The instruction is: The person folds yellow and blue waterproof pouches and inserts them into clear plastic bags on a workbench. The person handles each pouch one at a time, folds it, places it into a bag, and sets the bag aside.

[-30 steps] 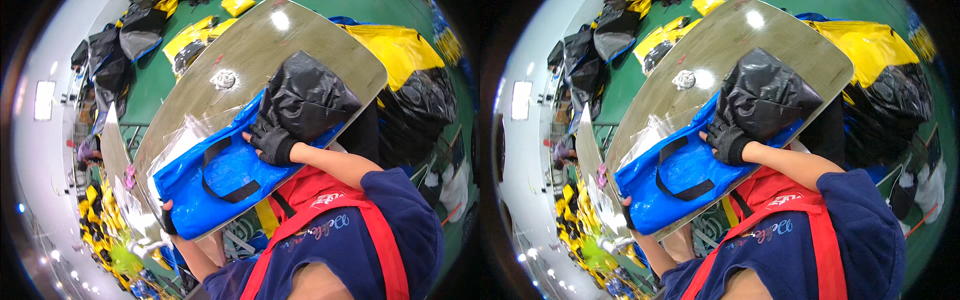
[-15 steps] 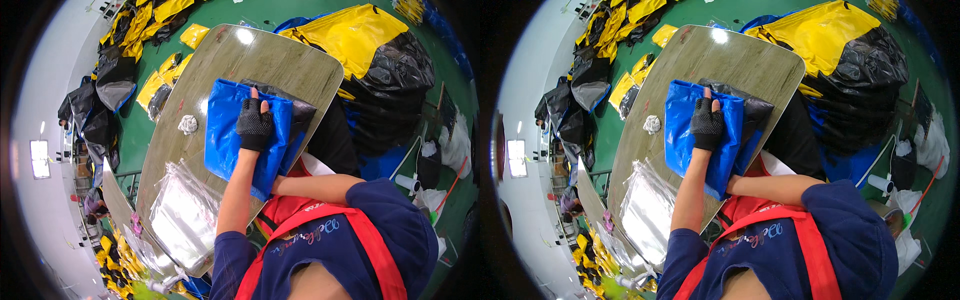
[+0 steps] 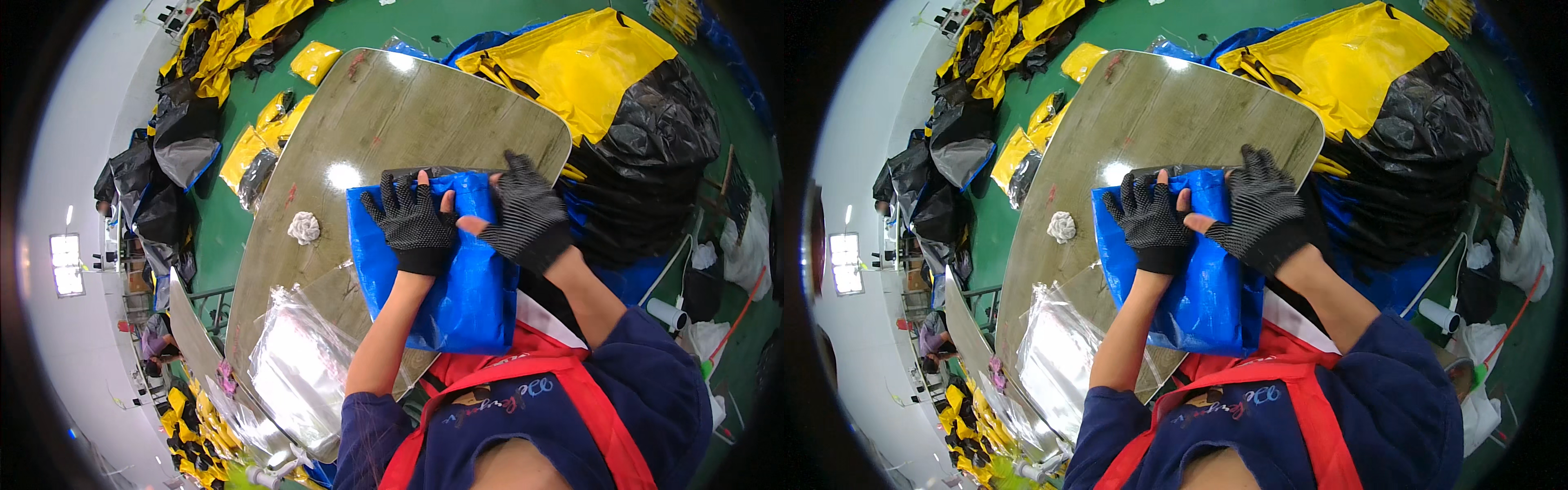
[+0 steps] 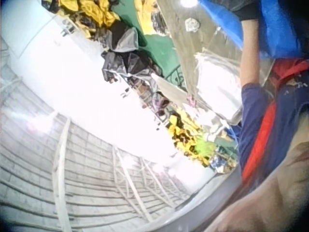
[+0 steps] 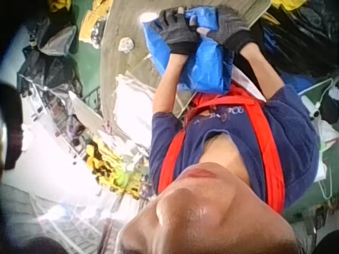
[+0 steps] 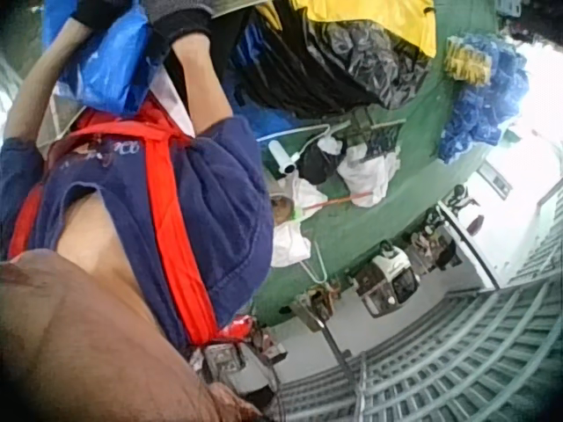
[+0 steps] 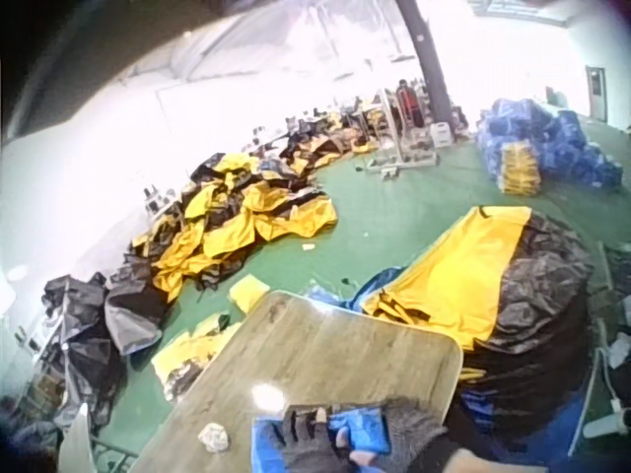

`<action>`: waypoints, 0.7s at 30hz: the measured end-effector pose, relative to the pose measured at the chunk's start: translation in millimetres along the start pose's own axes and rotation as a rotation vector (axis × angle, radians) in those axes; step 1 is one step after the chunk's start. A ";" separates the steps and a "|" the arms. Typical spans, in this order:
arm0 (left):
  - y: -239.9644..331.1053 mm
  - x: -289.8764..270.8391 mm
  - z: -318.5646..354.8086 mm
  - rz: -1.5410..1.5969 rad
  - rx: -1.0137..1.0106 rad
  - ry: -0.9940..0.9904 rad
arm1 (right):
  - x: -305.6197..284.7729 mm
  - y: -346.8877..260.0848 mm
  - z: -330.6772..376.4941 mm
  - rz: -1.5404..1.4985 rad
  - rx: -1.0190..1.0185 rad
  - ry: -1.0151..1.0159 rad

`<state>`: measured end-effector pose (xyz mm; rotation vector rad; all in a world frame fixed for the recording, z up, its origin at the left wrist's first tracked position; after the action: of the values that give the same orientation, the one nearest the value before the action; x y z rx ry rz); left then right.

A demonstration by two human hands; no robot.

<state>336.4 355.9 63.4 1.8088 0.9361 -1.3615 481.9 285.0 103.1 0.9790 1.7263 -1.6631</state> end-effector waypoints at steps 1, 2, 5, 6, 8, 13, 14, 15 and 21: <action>-2.9 4.1 0.2 0.034 0.013 -0.032 | 32.4 16.8 -8.9 0.038 0.015 -0.047; -8.5 5.7 -0.1 0.054 0.025 -0.058 | 56.5 30.7 -11.3 -0.097 0.060 -0.043; -20.7 -17.1 -2.1 0.148 0.301 -0.241 | 52.7 48.5 -4.5 -0.427 0.087 -0.027; -25.1 -19.2 -3.1 -0.090 0.387 -0.330 | 50.9 54.5 -0.5 -0.486 0.114 -0.030; -28.8 -14.5 -13.9 -0.071 0.401 -0.402 | 47.4 66.1 7.6 -0.610 0.162 -0.032; -32.9 32.9 -27.2 0.225 0.366 -0.435 | 47.8 75.0 3.6 -0.512 0.090 0.121; -32.9 35.7 -25.9 0.240 0.363 -0.475 | 35.6 65.5 -2.6 -0.300 -0.102 0.185; -31.8 32.2 -27.1 0.222 0.390 -0.448 | 30.3 53.8 -9.4 -0.193 -0.323 0.016; -16.5 22.5 8.1 0.427 0.479 -0.439 | 34.7 68.1 58.0 -0.043 -0.928 -0.271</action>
<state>322.7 360.8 38.2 1.7849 -0.0175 -1.6830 510.5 230.1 29.8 0.2606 1.9940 -0.7677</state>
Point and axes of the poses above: each hand's wrist, its own z-axis away from the middle knuckle, its own x-axis out of the palm, y = z × x, the point moved 6 cm from there along -z, towards the middle knuckle, and after that the axes turned 7 degrees about -y, right-handed, at the moved point
